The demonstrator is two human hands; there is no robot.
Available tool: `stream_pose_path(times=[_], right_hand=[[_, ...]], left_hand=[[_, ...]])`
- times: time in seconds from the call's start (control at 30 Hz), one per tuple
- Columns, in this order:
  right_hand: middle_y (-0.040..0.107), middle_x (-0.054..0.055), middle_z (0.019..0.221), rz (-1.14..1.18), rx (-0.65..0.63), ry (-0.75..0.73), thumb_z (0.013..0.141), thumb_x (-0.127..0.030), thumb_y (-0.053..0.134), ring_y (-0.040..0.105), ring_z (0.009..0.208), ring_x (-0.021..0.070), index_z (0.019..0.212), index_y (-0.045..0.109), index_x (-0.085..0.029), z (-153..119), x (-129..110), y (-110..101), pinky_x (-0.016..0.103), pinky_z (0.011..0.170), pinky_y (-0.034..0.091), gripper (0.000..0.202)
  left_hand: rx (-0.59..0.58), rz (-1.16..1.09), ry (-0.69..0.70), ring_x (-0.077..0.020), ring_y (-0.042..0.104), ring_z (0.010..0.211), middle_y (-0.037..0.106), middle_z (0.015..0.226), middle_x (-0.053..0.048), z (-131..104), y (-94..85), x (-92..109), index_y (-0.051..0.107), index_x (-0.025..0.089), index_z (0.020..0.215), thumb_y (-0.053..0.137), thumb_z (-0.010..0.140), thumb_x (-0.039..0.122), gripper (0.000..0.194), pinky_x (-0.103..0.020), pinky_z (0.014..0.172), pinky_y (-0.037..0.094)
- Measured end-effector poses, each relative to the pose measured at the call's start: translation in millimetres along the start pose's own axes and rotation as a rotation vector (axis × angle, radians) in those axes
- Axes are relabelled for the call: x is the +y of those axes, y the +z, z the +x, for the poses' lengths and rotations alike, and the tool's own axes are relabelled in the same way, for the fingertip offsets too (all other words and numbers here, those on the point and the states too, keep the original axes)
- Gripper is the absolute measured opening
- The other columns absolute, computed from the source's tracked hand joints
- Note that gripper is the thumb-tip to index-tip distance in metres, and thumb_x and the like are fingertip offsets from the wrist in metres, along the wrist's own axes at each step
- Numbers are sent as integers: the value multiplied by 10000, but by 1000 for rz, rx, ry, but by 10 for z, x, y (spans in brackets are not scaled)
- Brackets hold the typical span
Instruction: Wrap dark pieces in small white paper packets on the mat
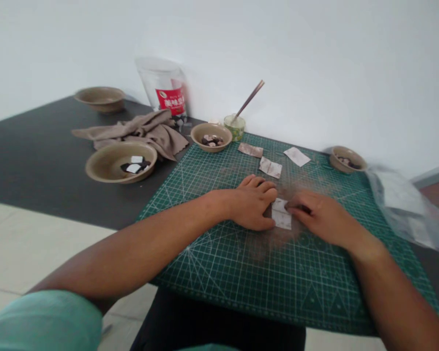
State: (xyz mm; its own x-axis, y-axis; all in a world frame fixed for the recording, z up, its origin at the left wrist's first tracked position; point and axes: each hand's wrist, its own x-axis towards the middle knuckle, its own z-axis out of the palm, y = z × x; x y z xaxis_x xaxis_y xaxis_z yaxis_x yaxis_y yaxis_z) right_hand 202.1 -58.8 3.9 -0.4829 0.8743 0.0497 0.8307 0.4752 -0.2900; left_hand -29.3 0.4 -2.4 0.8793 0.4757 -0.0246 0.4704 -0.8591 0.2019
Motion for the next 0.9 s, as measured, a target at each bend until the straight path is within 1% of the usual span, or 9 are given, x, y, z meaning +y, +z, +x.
stream_pose_path(times=[0.13,0.3,0.4,0.5,0.57,0.7,0.77,0.83,0.9], right_hand=[[672,24,954,87,-143,-113,985,-239,546,632,874,183,956,653,-225,-29,-54,-29,330,795,483,112],[665,41,992,18,16,-16,989,-234,531,630,904,203,965,642,-214,16,-57,40,354,806,476,115],[661,35,928,4,-29,-6,979,-263,561,627,851,199,931,649,-220,-21,-2,3,345,759,473,110],[669,34,924,77,-113,-106,979,-248,555,630,845,186,922,653,-219,-25,-37,3,330,761,481,117],[677,43,965,84,-73,-124,982,-224,535,633,882,192,948,656,-215,6,-75,32,336,793,485,126],[681,60,978,-25,48,-4,978,-225,532,631,896,215,953,659,-207,18,-52,20,354,790,478,132],[682,49,923,-31,-4,-14,970,-237,556,630,854,208,925,665,-214,-9,-38,-22,344,766,474,120],[689,36,902,22,-93,-99,967,-227,562,633,842,196,917,670,-221,-18,-61,-37,333,772,474,120],[699,36,923,66,-111,-161,972,-204,546,641,865,194,931,671,-220,9,-100,-11,332,798,475,133]], left_hand=[[-3,-3,6,-377,323,1417,383,1547,-165,-7,-10,7,493,138,1270,509,898,580,577,-506,1182,204],[4,-5,-5,-362,330,1415,393,1542,-149,-6,-10,9,498,155,1250,513,895,561,540,-494,1181,208],[2,-9,-5,-366,310,1428,378,1554,-155,-5,0,2,493,152,1259,522,890,571,559,-497,1185,202],[3,-26,1,-367,298,1439,360,1567,-153,-5,14,-8,496,156,1248,523,886,582,560,-504,1192,192],[9,-28,1,-365,309,1434,373,1558,-150,-4,22,-13,500,162,1235,517,888,579,543,-508,1193,190],[13,-15,-9,-373,314,1431,380,1552,-154,-2,22,-15,494,157,1256,518,888,573,555,-515,1192,187],[6,-14,-4,-371,306,1436,364,1563,-156,0,18,-15,492,155,1267,515,890,579,568,-508,1191,193],[-1,-21,5,-369,300,1441,358,1568,-157,2,18,-17,494,154,1266,510,891,584,571,-505,1191,198],[-1,-29,11,-374,299,1441,364,1563,-161,3,21,-19,497,150,1260,514,888,581,570,-514,1193,193]])
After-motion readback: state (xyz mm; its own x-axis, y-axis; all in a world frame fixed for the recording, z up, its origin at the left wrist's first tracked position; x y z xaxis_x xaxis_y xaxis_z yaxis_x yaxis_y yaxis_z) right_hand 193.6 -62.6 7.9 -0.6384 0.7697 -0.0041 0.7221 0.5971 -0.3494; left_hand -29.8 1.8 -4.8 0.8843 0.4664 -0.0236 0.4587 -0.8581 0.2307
